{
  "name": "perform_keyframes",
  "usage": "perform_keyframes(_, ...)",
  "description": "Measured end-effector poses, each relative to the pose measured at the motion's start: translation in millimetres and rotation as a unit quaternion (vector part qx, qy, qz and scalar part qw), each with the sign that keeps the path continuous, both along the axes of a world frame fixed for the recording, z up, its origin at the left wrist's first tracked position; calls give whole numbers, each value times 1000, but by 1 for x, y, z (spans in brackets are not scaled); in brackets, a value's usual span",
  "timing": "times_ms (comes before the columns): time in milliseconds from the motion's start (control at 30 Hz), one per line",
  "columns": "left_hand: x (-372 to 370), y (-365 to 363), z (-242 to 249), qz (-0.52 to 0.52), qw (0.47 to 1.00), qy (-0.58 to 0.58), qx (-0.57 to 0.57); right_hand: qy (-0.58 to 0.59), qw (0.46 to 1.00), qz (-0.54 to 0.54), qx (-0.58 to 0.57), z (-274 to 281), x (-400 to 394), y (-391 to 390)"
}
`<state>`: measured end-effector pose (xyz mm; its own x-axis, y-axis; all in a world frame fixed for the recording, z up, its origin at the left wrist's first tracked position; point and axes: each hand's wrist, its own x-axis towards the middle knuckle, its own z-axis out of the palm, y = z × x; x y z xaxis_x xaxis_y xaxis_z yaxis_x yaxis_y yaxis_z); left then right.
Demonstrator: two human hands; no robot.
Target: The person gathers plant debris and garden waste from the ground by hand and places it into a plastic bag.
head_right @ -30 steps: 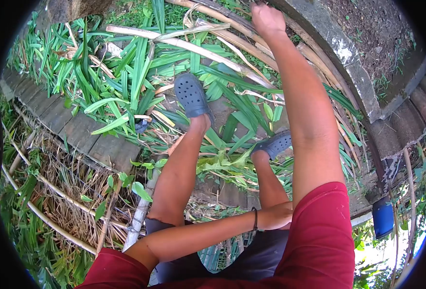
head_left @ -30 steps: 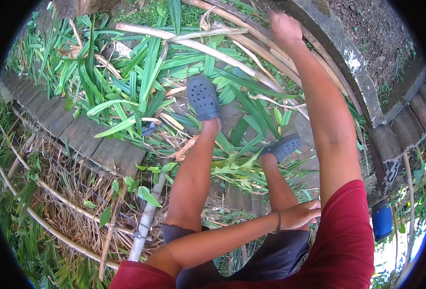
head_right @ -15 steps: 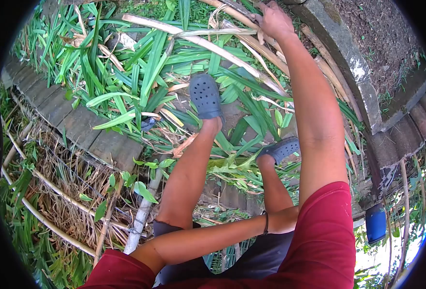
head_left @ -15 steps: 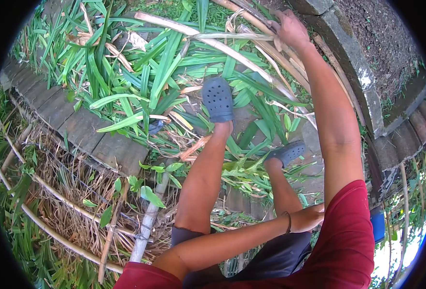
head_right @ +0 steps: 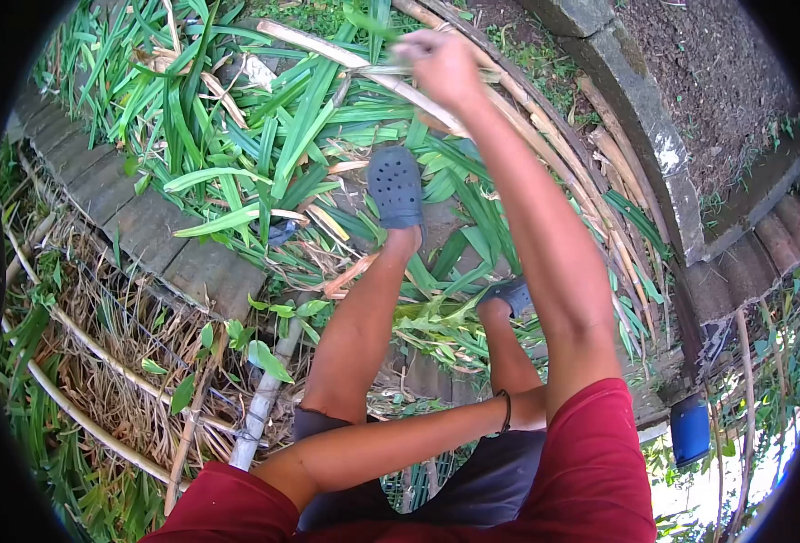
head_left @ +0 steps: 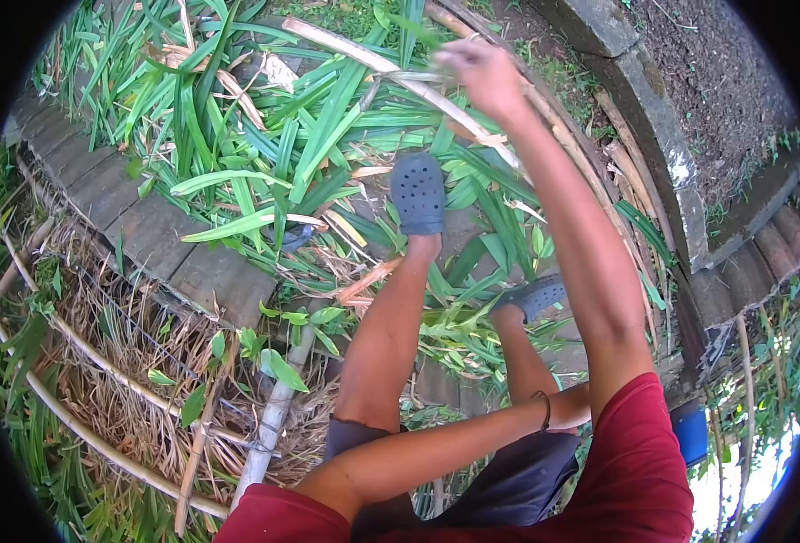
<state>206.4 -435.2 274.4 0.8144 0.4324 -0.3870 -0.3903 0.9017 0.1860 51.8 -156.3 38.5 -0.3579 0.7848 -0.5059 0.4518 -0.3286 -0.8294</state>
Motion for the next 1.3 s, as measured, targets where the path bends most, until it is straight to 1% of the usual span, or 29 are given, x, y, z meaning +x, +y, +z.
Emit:
perform_keyframes(67, -5, 11, -1, -34, 999, 11, 14, 143, 977, 156, -35, 25, -47, -21)
perform_keyframes(167, -10, 19, 5, -65, 997, 24, 28, 70, 975, 211, 7, 25, -87, -19)
perform_keyframes(200, -10, 11, 1, -40, 999, 18, 0, -11, 984, 175, 44, 13, -89, 0)
perform_keyframes(233, -7, 0, -1, -8, 999, 14, -37, -104, 983, 83, 129, -18, -90, 13)
perform_keyframes(267, -12, -14, -21, 47, 995, 40, -81, -148, 987, -8, 54, -14, -87, 30)
perform_keyframes(300, -30, -37, -77, 145, 975, 102, -138, -183, 983, 1, 22, -25, -84, 44)
perform_keyframes(333, -74, -62, -163, 288, 921, 191, -179, -248, 965, 2, 90, -46, -87, 42)
perform_keyframes(367, -138, -73, -263, 427, 842, 267, -195, -292, 956, 30, 29, -43, -93, 42)
perform_keyframes(400, -202, -70, -345, 520, 768, 321, -191, -333, 941, 58, -28, -38, -101, 44)
perform_keyframes(467, -198, -82, -366, 489, 782, 335, -194, -296, 953, 65, -5, -60, -111, 38)
perform_keyframes(500, -198, -75, -375, 518, 756, 364, -162, -257, 964, 70, 19, -57, -119, 36)
perform_keyframes(533, -203, -77, -377, 533, 741, 381, -147, -252, 965, 72, 19, -53, -129, 34)
perform_keyframes(567, -208, -78, -380, 547, 724, 398, -131, -173, 983, 63, 11, -49, -140, 25)
perform_keyframes(600, -206, -69, -363, 513, 740, 416, -129, -98, 994, 54, 0, -35, -146, 11)
perform_keyframes(633, -203, -58, -344, 477, 755, 432, -124, -74, 989, 112, 62, -19, -155, -11)
perform_keyframes(667, -207, -55, -349, 476, 752, 439, -122, -48, 976, 169, 126, -3, -161, -34)
perform_keyframes(733, -221, -45, -349, 488, 742, 442, -124, 15, 912, 396, 110, 19, -154, -69)
perform_keyframes(767, -220, -42, -346, 487, 746, 436, -130, 13, 911, 397, 111, 23, -143, -84)
perform_keyframes(800, -214, -41, -335, 472, 763, 421, -133, 15, 906, 384, 176, 23, -128, -97)
perform_keyframes(833, -183, -41, -301, 434, 806, 381, -128, 21, 896, 370, 243, 21, -117, -99)
perform_keyframes(867, -133, -38, -238, 360, 870, 317, -114, -16, 911, 338, 236, 26, -108, -86)
perform_keyframes(933, -33, -19, -83, 159, 976, 144, -39, -120, 922, 272, 248, 21, -79, -63)
perform_keyframes(967, -18, -1, -32, 88, 994, 57, -2, -185, 916, 233, 270, 4, -67, -47)
perform_keyframes(1033, -10, 17, -1, 28, 998, -53, -3, -303, 889, 204, 276, -16, -49, -28)
perform_keyframes(1067, -12, 18, -1, 19, 997, -70, -14, -301, 890, 199, 277, -25, -45, -23)
perform_keyframes(1133, -6, 14, -1, 33, 992, -37, -113, -266, 867, 386, 171, -29, -40, -17)
perform_keyframes(1200, -11, -7, -30, 102, 981, 39, -158, -236, 879, 378, 172, -26, -54, -31)
perform_keyframes(1233, -19, -26, -65, 163, 965, 112, -172, -219, 883, 381, 164, -15, -64, -41)
perform_keyframes(1300, -87, -55, -207, 365, 867, 263, -212, -164, 916, 345, 124, 8, -89, -67)
